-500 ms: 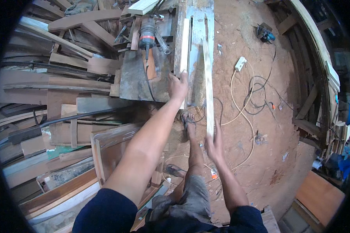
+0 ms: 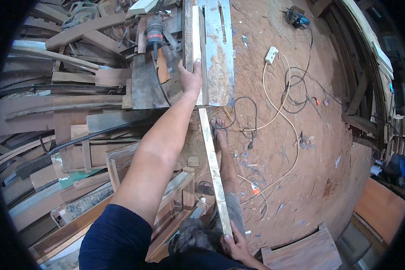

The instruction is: The person repeatedly feeds long wooden planks through a table saw to trim their edges. They handle each plank individually, guiding it through the blade and then setting the cut pieces aside on the floor or a nearby pile.

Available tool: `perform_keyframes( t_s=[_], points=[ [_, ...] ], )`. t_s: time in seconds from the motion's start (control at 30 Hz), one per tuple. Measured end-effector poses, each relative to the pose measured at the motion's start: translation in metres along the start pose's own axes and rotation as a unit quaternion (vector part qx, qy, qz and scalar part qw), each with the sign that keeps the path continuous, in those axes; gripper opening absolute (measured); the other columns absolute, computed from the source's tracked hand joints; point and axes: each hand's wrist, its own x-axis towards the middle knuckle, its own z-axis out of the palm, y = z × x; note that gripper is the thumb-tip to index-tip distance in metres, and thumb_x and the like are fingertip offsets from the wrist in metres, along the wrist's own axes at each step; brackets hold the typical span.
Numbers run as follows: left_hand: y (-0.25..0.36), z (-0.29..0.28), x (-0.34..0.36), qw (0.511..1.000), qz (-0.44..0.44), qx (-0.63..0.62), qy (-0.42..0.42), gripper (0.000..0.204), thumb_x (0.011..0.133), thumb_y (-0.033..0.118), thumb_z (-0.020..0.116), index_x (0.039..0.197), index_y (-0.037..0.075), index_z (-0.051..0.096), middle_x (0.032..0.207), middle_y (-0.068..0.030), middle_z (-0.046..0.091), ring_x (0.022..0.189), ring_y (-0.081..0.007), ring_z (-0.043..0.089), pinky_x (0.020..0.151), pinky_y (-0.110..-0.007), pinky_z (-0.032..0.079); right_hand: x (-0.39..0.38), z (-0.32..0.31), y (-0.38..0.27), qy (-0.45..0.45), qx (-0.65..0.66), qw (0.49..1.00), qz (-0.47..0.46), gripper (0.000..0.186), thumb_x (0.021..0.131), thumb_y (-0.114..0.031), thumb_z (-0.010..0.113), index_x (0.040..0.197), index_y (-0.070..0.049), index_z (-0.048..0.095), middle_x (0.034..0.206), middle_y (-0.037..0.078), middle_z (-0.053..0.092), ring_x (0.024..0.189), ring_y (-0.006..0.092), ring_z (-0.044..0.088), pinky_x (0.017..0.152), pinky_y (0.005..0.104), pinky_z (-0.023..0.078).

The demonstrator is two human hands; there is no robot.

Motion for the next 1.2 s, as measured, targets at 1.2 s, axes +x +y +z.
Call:
perform_keyframes(
  t_s=[1.2],
  points=[
    [0.02, -0.036, -0.001, 0.987, 0.072, 0.113, -0.084, 0.102, 0.084, 0.05, 0.075, 0.152, -0.007, 0.026, 0.148, -0.0298, 0.044, 0.138, -0.0377, 0.045, 0.115, -0.041, 0.034, 0.043, 0.017, -0.08, -0.046, 0.041, 0.997, -0.054, 0.062, 0.103, -0.015, 0.056, 0.157, -0.006, 0.027, 0.082, 0.005, 0.061, 0.056, 0.0077, 0.052, 0.049, 0.0236, 0.043]
  ],
)
